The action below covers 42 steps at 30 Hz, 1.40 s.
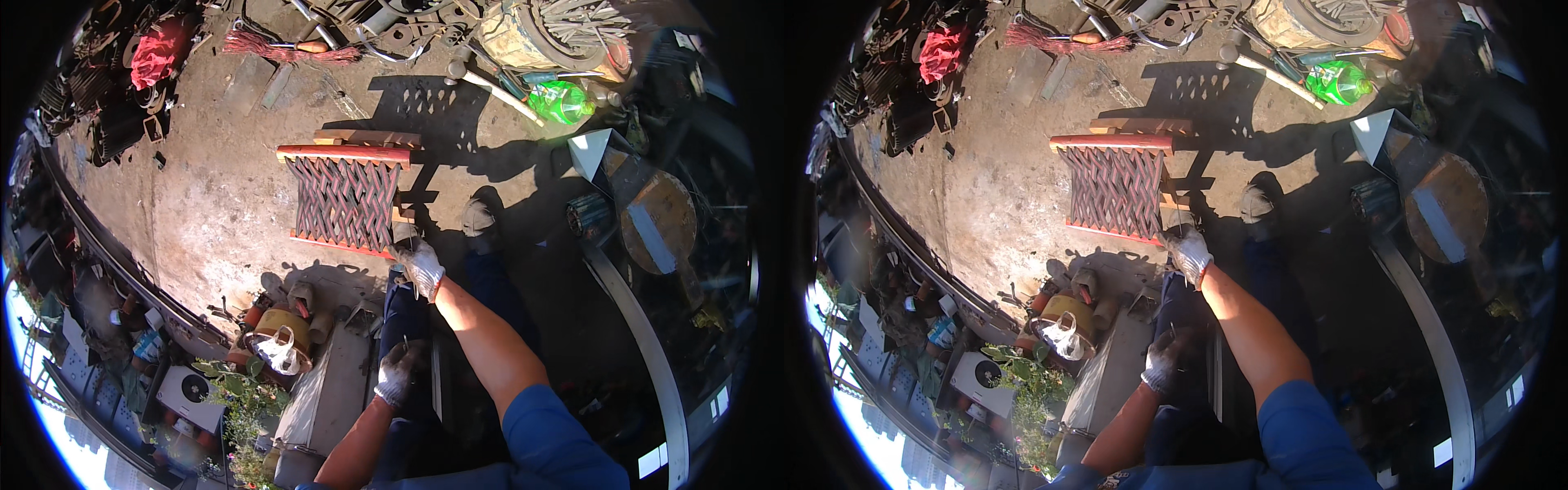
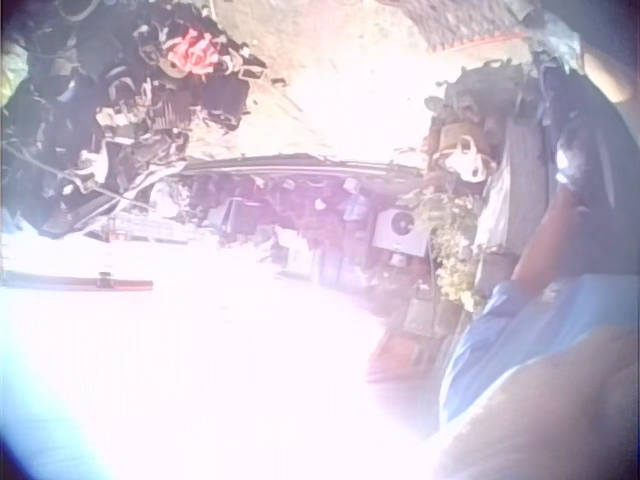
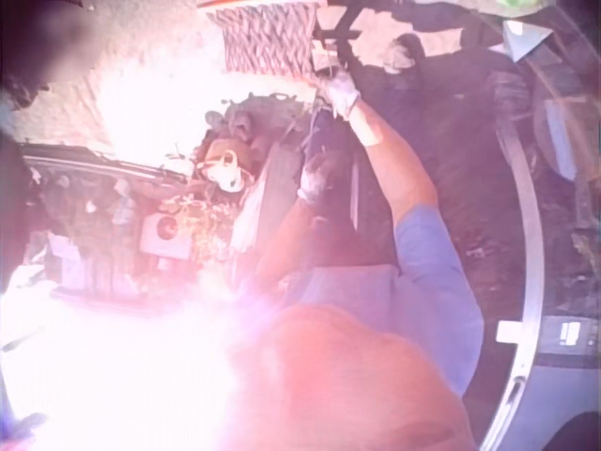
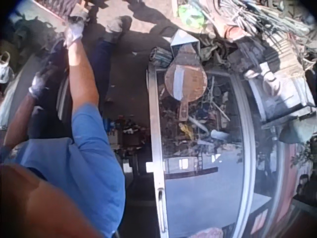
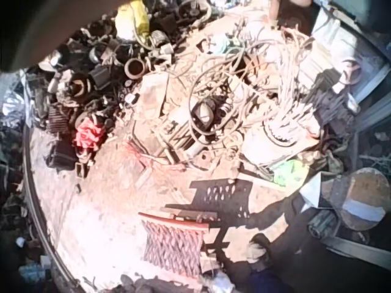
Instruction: The person walks through a cluttered scrapyard, picks up a metal rod, and approaches a large engine-like machine. They use a hammer to strike parts of the machine repeatedly, appearing to attempt disassembly or adjustment.
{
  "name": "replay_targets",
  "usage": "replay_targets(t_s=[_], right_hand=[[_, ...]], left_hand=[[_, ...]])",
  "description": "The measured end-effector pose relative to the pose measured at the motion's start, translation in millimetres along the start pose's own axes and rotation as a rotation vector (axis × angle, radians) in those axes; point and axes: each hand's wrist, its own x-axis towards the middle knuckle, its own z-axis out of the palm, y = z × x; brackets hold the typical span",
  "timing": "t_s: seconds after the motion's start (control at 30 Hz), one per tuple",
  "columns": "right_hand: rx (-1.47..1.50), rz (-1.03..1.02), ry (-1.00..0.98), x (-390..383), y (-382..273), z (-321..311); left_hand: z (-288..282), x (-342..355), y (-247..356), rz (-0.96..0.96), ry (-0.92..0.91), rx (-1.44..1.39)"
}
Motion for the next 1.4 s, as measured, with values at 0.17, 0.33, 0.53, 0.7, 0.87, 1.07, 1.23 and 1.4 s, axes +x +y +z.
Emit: replay_targets(t_s=[0.17, 0.33, 0.53, 0.7, 0.87, 1.07, 1.23, 1.4], right_hand=[[0.034, -0.065, 0.112, -19.5, -57.5, -7.0], [-0.202, -0.352, 0.252, 0.2, -124.6, -48.0], [0.006, -0.377, 0.3, -85.0, -225.6, -81.0], [-0.25, -0.247, 0.273, -132.7, -72.9, -179.6], [-0.668, -0.099, 0.506, -281.3, 56.6, -256.2], [-1.57, 0.016, 0.486, -415.0, 241.7, -309.5], [-1.432, 0.096, 0.634, -520.1, 293.7, -249.5], [-1.214, 0.217, 0.516, -493.6, 469.2, -147.4]], left_hand=[[-13.3, -2.8, 7.5, -0.38, 0.113, -0.23], [1.9, -9.5, 7.4, -0.439, 0.066, -0.24], [2.8, -4.6, -11.6, -0.016, -0.066, -0.004], [-6.5, -14.3, 38.0, 0.481, -0.231, 0.526], [41.4, -57.9, 142.4, 0.261, -0.247, 0.431], [87.5, -78.6, 237.0, 0.236, -0.291, 0.628], [131.6, -116.3, 299.7, 0.562, -0.437, 0.972], [162.1, -154.1, 282.7, 0.264, -0.41, 1.063]])
